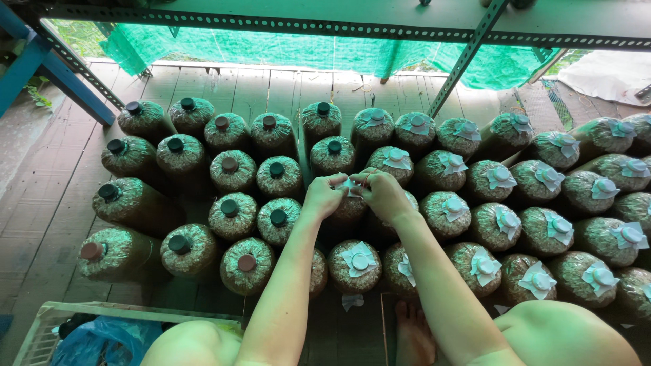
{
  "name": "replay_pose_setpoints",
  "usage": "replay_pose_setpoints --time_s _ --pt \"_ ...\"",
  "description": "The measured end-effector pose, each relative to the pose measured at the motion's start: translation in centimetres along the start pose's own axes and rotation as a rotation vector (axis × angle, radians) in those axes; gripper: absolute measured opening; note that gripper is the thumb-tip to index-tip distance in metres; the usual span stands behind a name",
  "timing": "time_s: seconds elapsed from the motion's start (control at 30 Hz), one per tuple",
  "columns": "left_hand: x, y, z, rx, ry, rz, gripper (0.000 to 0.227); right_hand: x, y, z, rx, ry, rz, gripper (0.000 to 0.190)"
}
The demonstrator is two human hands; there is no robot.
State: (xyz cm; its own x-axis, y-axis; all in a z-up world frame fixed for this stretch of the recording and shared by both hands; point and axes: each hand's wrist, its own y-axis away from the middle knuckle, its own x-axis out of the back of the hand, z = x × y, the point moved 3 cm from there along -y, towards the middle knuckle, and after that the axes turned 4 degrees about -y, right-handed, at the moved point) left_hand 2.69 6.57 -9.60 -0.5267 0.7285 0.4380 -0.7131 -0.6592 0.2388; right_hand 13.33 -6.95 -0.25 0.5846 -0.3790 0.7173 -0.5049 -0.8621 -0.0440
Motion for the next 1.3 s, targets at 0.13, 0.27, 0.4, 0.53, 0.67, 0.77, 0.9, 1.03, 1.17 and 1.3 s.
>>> replay_pose_setpoints --time_s 0.13,0.27,0.4,0.53,0.67,0.77,0.9,1.03,1.17,1.3 --pt "0.8 0.6 0.4 0.025 0.0 -0.02 0.041 -0.2 -0.2 -0.2 0.022 0.004 -0.035 0.031" --pt "1.4 0.8 0.2 0.068 -0.024 -0.031 0.037 -0.4 -0.2 -1.3 0.068 0.075 -0.071 0.025" --pt "2.0 1.0 -0.4 0.104 -0.137 -0.038 0.04 -0.6 0.0 -2.2 0.099 0.091 -0.111 0.025" --pt "1.7 0.3 -2.0 0.107 -0.233 -0.022 0.041 -0.2 0.7 -3.3 0.088 0.069 -0.119 0.022" --pt "5.0 5.7 4.1 -0.011 -0.397 0.1 0.055 -0.4 0.8 -2.7 0.1 0.094 -0.135 0.022" --pt "4.8 6.4 6.0 -0.213 -0.425 0.164 0.05 -0.4 0.9 -2.2 0.123 0.138 -0.138 0.021" --pt "2.2 5.4 3.1 -0.31 -0.576 0.103 0.027 -1.5 1.2 -1.4 0.14 0.113 -0.154 0.021" --pt "2.2 6.7 2.8 -0.294 -0.596 0.12 0.029 -0.9 1.9 -1.9 0.153 0.107 -0.165 0.028" --pt "2.9 8.2 2.2 -0.33 -0.569 0.12 0.034 -0.4 3.0 -2.9 0.174 0.145 -0.181 0.032" --pt "4.3 10.8 3.6 -0.393 -0.578 0.078 0.044 0.3 4.3 -4.9 0.179 0.198 -0.173 0.035"
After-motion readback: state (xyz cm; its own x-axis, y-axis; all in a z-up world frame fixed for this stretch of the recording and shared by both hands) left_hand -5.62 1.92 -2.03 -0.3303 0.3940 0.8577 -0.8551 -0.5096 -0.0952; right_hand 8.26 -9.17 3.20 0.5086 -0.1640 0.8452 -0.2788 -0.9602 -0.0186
